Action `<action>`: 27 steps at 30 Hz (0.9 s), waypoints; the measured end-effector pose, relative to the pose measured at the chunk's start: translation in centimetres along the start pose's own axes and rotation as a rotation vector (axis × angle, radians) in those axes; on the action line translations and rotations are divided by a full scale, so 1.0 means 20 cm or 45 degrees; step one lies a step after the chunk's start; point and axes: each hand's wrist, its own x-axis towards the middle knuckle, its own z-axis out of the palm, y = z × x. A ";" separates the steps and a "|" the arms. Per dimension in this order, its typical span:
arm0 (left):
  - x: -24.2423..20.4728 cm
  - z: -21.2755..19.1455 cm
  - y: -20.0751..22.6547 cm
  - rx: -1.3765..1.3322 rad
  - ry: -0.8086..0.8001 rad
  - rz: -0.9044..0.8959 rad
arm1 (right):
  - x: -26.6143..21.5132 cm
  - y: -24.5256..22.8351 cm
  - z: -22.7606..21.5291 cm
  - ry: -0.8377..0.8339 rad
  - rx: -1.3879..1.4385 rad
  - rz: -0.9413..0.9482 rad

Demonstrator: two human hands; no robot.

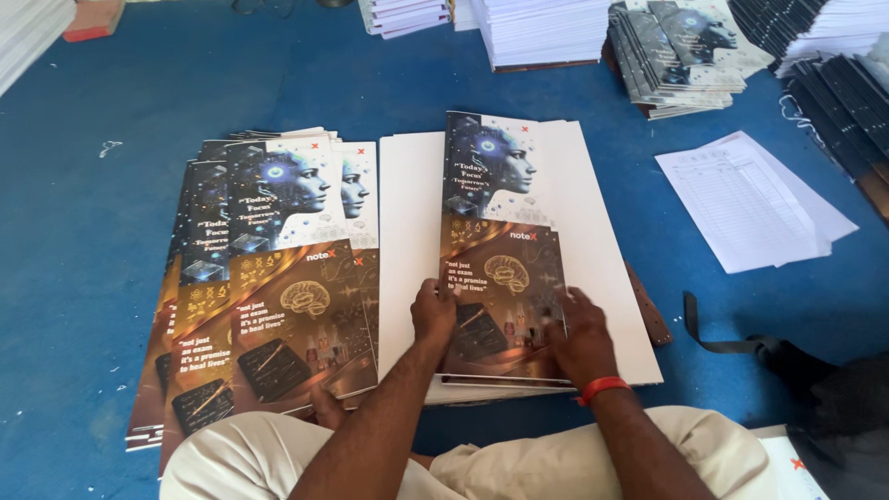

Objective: The person sits on the floor and repeatedly picks up a book from a large stack, places it onto a separate pile, and then moves the completed pile to the side. The person continues this process, handling the books one by one.

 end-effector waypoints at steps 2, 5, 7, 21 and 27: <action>-0.01 -0.01 0.00 0.081 -0.078 0.069 | -0.01 -0.02 0.03 -0.183 -0.085 -0.004; 0.00 -0.10 0.07 0.216 -0.167 0.044 | -0.02 -0.03 0.04 -0.386 -0.232 0.010; 0.05 -0.17 0.11 0.218 -0.249 -0.073 | -0.03 -0.04 0.05 -0.430 -0.320 -0.012; 0.35 -1.21 0.01 0.651 0.066 -0.073 | -0.05 -0.05 0.03 -0.407 -0.389 -0.001; 0.48 -1.46 -0.43 0.799 0.241 -0.489 | -0.05 -0.04 0.04 -0.354 -0.344 0.019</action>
